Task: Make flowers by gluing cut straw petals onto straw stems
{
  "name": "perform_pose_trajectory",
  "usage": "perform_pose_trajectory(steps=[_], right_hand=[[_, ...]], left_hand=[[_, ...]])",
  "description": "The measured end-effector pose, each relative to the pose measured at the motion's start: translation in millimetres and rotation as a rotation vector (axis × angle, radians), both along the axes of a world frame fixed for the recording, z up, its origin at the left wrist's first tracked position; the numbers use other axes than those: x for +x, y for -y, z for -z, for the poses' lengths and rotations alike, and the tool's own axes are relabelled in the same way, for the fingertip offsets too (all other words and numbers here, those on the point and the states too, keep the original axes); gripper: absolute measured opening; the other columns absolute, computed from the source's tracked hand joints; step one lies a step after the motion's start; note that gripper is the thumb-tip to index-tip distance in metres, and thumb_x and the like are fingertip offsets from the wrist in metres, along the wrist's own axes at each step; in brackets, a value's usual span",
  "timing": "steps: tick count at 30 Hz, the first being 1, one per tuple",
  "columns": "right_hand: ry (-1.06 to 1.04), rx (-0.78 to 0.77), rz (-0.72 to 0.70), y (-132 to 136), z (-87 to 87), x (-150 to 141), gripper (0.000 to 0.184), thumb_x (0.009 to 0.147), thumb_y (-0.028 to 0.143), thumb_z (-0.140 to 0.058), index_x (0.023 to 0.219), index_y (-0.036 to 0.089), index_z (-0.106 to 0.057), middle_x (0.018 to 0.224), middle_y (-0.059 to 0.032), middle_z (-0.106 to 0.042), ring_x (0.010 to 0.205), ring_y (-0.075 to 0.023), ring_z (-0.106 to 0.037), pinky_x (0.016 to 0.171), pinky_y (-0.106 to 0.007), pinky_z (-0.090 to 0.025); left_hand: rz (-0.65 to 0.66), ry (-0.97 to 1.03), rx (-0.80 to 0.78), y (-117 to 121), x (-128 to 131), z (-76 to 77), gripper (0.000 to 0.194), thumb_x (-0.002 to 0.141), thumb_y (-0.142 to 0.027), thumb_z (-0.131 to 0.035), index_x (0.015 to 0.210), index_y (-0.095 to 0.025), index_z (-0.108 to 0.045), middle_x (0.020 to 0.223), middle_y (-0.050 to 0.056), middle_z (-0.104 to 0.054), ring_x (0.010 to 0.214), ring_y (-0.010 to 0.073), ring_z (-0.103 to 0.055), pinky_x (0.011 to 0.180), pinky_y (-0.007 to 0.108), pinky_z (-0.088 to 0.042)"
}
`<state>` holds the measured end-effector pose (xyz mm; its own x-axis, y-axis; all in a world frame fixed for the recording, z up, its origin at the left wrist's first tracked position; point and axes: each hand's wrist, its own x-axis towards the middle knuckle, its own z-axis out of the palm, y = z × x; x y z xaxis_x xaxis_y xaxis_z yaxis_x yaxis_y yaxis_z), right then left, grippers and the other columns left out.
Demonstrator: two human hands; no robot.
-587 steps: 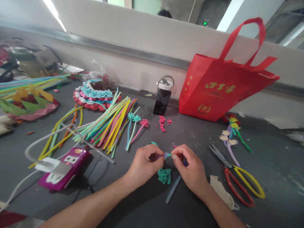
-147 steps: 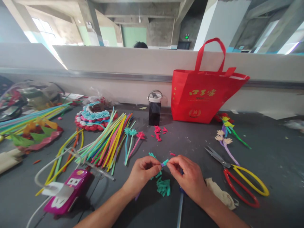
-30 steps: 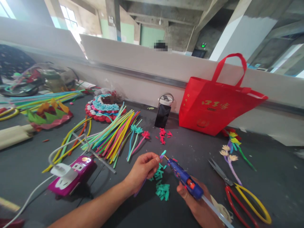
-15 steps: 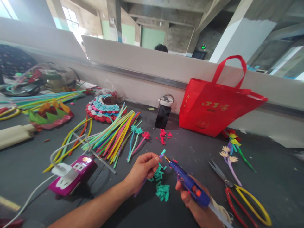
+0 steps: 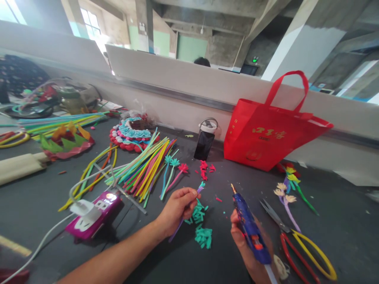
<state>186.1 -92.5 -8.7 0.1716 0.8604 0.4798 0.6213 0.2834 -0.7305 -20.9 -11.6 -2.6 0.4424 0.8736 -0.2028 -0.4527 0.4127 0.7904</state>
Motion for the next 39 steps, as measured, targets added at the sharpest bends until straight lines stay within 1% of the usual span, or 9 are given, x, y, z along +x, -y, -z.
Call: perform_pose_trajectory(steps=[2,7,12,19,23,28,31,35,39], right_hand=[[0.162,-0.011,0.037,-2,-1.8,3,0.025,0.085,0.048,-0.059,0.090,0.023,-0.058,0.081,-0.0050,-0.065,0.075,-0.0211,-0.063,0.069,-0.031,-0.050],[0.406,-0.243,0.049,-13,-2.5,7,0.021,0.080,0.041,-0.065,0.086,0.024,-0.053,0.081,-0.0011,-0.063,0.075,-0.0210,-0.064,0.066,-0.029,-0.046],[0.484,-0.515,0.010,-20,-0.2,13,0.019,0.077,0.034,-0.064,0.088,0.024,-0.053,0.089,-0.0012,-0.064,0.084,-0.0226,-0.065,0.071,-0.030,-0.045],[0.566,-0.652,-0.076,-20,-1.4,24,0.013,0.077,0.031,-0.058,0.087,0.023,-0.053,0.089,-0.0016,-0.063,0.084,-0.0217,-0.062,0.074,-0.031,-0.041],[0.600,-0.657,-0.096,-18,-3.7,33,0.017,0.078,0.037,-0.060,0.087,0.023,-0.057,0.089,-0.0019,-0.063,0.084,-0.0214,-0.061,0.074,-0.030,-0.041],[0.607,-0.609,-0.087,-16,-18.7,36,0.027,0.079,0.044,-0.066,0.098,0.025,-0.062,0.099,-0.0032,-0.065,0.094,-0.0246,-0.063,0.079,-0.033,-0.045],[0.578,-0.465,-0.006,-21,-22.5,21,0.016,0.089,0.038,-0.057,0.098,0.026,-0.064,0.100,-0.0025,-0.066,0.092,-0.0213,-0.065,0.079,-0.031,-0.047],[0.693,-0.285,-0.174,-34,-16.9,-13,0.017,0.094,0.022,-0.052,0.102,0.027,-0.066,0.101,-0.0027,-0.067,0.098,-0.0188,-0.064,0.083,-0.028,-0.047],[0.938,-0.245,-0.236,-48,-11.0,-34,0.019,0.092,0.016,-0.052,0.097,0.024,-0.068,0.093,-0.0036,-0.066,0.093,-0.0201,-0.063,0.077,-0.028,-0.047]], left_hand=[[-0.008,0.015,-0.007,-1,-1,-0.2,0.021,0.083,-0.033,-0.066,0.079,-0.013,-0.060,0.053,-0.006,-0.043,0.040,0.0027,-0.027,0.039,0.020,-0.013],[-0.066,0.050,0.020,-6,-6,-1.4,0.020,0.082,-0.033,-0.066,0.081,-0.013,-0.062,0.053,-0.006,-0.044,0.039,0.0030,-0.029,0.039,0.020,-0.016],[-0.119,0.068,0.061,-10,-10,-2.8,0.020,0.083,-0.033,-0.065,0.083,-0.013,-0.063,0.054,-0.006,-0.044,0.041,0.0035,-0.030,0.040,0.020,-0.017],[-0.147,0.051,0.061,-11,-9,-3.6,0.022,0.082,-0.034,-0.067,0.082,-0.013,-0.062,0.052,-0.006,-0.043,0.041,0.0036,-0.029,0.039,0.020,-0.017],[-0.138,0.040,0.064,-11,-9,-3.9,0.023,0.081,-0.035,-0.068,0.082,-0.012,-0.062,0.053,-0.006,-0.044,0.041,0.0034,-0.030,0.040,0.020,-0.017],[-0.131,0.039,0.052,-11,-9,-2.4,0.024,0.080,-0.035,-0.068,0.081,-0.012,-0.062,0.053,-0.006,-0.044,0.040,0.0030,-0.029,0.039,0.020,-0.017],[-0.118,0.025,0.058,-9,-8,-1.2,0.023,0.080,-0.035,-0.068,0.081,-0.012,-0.063,0.053,-0.006,-0.044,0.040,0.0031,-0.030,0.039,0.020,-0.017],[-0.097,0.014,0.076,-6,-6,-0.9,0.023,0.081,-0.035,-0.067,0.081,-0.013,-0.063,0.053,-0.006,-0.043,0.040,0.0030,-0.030,0.039,0.020,-0.017],[-0.091,0.027,0.076,-5,-6,-2.3,0.021,0.081,-0.034,-0.067,0.080,-0.013,-0.062,0.053,-0.007,-0.043,0.040,0.0031,-0.029,0.039,0.020,-0.017]])
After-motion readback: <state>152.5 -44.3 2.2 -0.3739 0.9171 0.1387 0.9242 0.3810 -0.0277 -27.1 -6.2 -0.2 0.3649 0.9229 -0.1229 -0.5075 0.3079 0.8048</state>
